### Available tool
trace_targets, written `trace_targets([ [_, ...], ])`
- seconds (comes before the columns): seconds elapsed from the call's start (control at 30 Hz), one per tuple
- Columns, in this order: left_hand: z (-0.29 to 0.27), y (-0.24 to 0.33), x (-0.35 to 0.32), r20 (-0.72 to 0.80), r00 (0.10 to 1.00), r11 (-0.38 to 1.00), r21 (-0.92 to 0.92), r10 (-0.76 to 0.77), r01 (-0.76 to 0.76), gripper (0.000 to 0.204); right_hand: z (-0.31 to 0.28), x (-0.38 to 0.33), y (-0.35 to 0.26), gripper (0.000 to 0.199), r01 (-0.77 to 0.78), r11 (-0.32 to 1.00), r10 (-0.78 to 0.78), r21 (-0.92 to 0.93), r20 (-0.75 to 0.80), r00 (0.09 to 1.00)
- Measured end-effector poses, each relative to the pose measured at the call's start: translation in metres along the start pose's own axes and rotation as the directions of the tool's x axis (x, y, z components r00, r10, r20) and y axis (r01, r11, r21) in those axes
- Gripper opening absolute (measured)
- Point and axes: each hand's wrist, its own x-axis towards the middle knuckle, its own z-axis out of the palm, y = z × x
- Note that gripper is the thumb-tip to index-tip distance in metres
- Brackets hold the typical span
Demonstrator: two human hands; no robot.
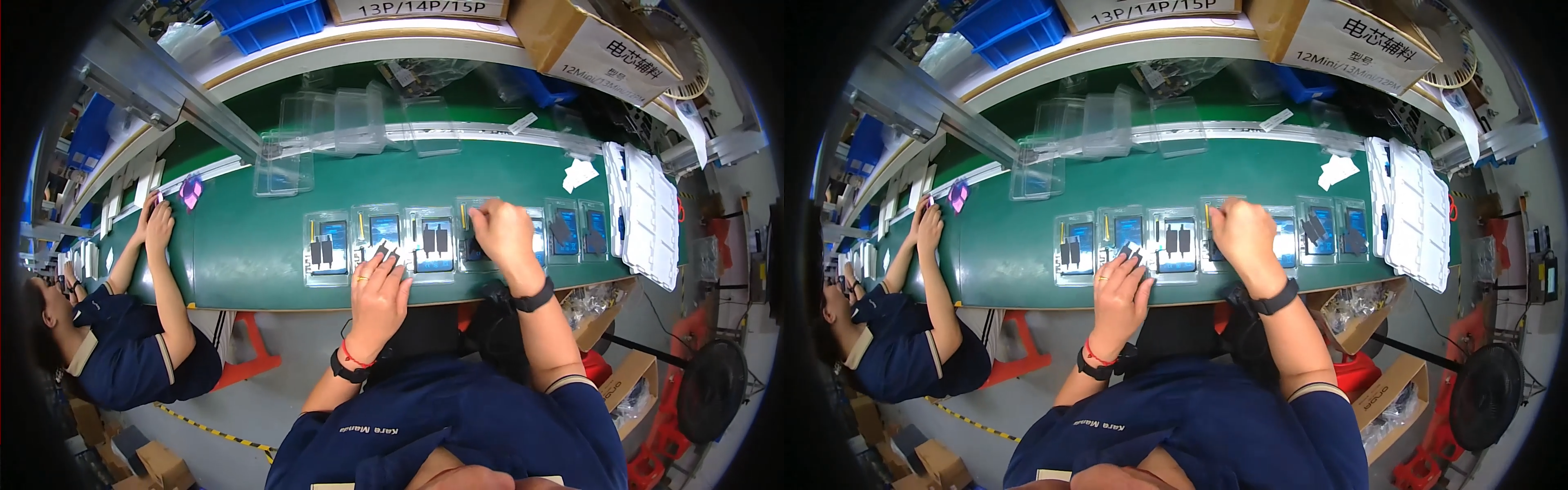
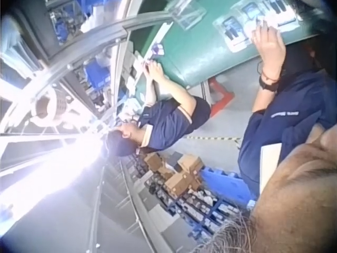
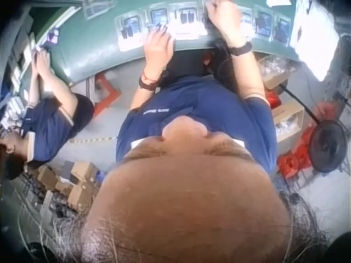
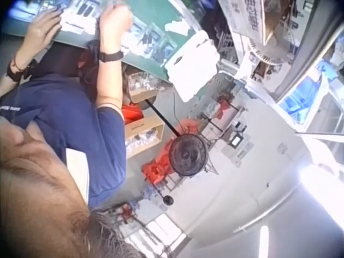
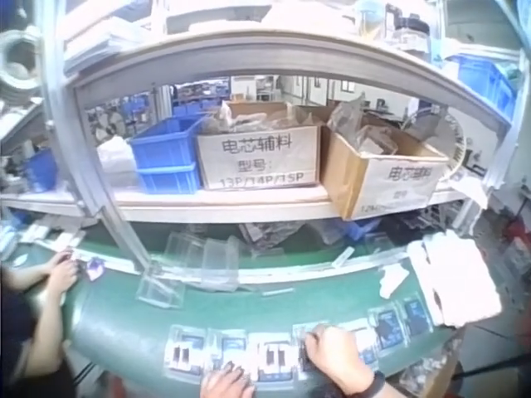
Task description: Inspecting and packaging electronic battery components into plastic trays at a manufacturing workbench.
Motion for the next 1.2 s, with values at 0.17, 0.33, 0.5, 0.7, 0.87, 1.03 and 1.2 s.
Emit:
trace_targets([
  [0.17, 0.005, -0.001, 0.003, 0.013, 1.0, 0.998, 0.062, -0.001, 0.0, 0.03, -0.03, -0.037, 0.023, 0.018, -0.051, 0.998, 0.053, 0.048, -0.031, 0.998],
  [0.33, 0.0, 0.001, 0.006, 0.03, 1.0, 0.996, 0.084, 0.0, -0.002, 0.039, -0.051, -0.072, 0.048, 0.015, -0.161, 0.984, 0.165, 0.081, -0.043, 0.985],
  [0.5, -0.003, 0.026, 0.014, 0.049, 0.998, 0.998, 0.051, 0.045, -0.048, 0.032, -0.056, -0.086, 0.076, 0.016, -0.058, 0.997, 0.052, -0.041, -0.129, 0.99],
  [0.7, 0.03, 0.068, 0.041, 0.311, 0.901, 0.952, -0.126, 0.304, -0.277, 0.035, -0.049, -0.079, 0.089, 0.036, 0.185, 0.976, -0.192, -0.114, -0.058, 0.98],
  [0.87, 0.055, 0.071, 0.05, 0.403, 0.886, 0.97, -0.018, 0.231, -0.244, 0.047, -0.034, -0.08, 0.092, 0.043, 0.184, 0.977, -0.189, -0.112, -0.037, 0.981],
  [1.03, 0.055, 0.079, 0.059, 0.417, 0.897, 0.984, 0.027, 0.147, -0.174, 0.054, -0.051, -0.07, 0.107, 0.048, 0.105, 0.99, -0.111, -0.097, -0.062, 0.992],
  [1.2, 0.056, 0.104, 0.076, 0.499, 0.778, 0.924, -0.206, 0.382, -0.322, 0.05, -0.072, -0.067, 0.127, 0.052, 0.073, 0.985, -0.075, -0.154, -0.007, 0.997],
])
